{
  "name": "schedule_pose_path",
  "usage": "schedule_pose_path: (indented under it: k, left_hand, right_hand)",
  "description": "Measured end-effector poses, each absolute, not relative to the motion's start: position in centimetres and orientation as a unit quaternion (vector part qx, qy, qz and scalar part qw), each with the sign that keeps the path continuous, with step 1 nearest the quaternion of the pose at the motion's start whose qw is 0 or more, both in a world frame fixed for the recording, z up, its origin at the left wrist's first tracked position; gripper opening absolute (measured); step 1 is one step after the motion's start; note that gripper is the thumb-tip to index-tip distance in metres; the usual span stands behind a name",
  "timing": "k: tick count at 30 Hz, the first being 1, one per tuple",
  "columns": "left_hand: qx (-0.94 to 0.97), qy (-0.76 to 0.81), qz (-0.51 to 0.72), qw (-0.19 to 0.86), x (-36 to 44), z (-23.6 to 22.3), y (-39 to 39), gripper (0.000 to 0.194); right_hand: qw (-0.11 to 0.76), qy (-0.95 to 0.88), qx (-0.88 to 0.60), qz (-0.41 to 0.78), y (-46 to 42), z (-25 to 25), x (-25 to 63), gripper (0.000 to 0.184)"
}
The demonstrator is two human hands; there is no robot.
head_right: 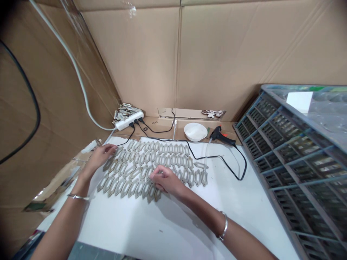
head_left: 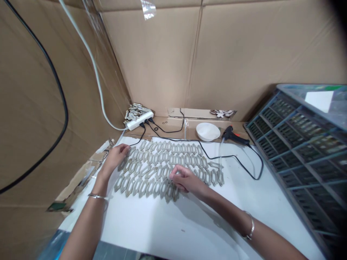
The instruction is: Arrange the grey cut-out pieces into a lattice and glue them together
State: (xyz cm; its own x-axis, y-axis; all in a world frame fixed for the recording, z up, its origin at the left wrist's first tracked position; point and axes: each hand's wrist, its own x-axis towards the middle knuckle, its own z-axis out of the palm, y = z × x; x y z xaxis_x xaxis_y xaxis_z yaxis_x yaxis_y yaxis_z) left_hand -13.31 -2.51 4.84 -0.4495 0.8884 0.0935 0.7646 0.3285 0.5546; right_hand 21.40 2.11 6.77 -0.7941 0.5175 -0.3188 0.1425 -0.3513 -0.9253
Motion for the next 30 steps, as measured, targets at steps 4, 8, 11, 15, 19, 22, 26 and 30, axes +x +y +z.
schedule_pose_path:
  k: [4,8,11,15,19,22,26,30]
  left_hand:
    - [0.503,0.810,0.274,0.128,-12.9,4.9,-2.4,0.048]
    - [0.488,0.820,0.278,0.109,-13.5,5.2,-2.7,0.047]
    - [0.483,0.832,0.250,0.110,-14.5,5.1,-3.3,0.046]
    - [0.469,0.841,0.199,0.181,-15.5,4.2,-4.1,0.043]
    - [0.450,0.838,0.216,0.220,-15.5,3.9,-4.2,0.038]
    - [0.449,0.849,0.220,0.171,-14.5,5.0,-3.9,0.036]
    - [0.494,0.822,0.278,0.053,-10.3,7.6,-3.4,0.035]
    - [0.590,0.695,0.342,0.228,-3.4,9.5,-3.6,0.034]
  right_hand:
    - [0.127,-0.530,-0.305,0.781,2.2,6.8,21.4,0.032]
    - [0.133,-0.491,-0.317,0.801,2.3,6.9,21.5,0.029]
    - [0.135,-0.475,-0.321,0.808,2.4,7.1,21.6,0.027]
    - [0.134,-0.503,-0.323,0.790,2.5,6.9,21.6,0.027]
    - [0.151,-0.515,-0.324,0.779,2.7,6.4,21.6,0.026]
    - [0.152,-0.496,-0.330,0.789,2.8,6.4,21.6,0.023]
    - [0.144,-0.500,-0.344,0.782,2.7,7.0,21.4,0.022]
    - [0.149,-0.586,-0.319,0.730,2.6,7.3,21.2,0.025]
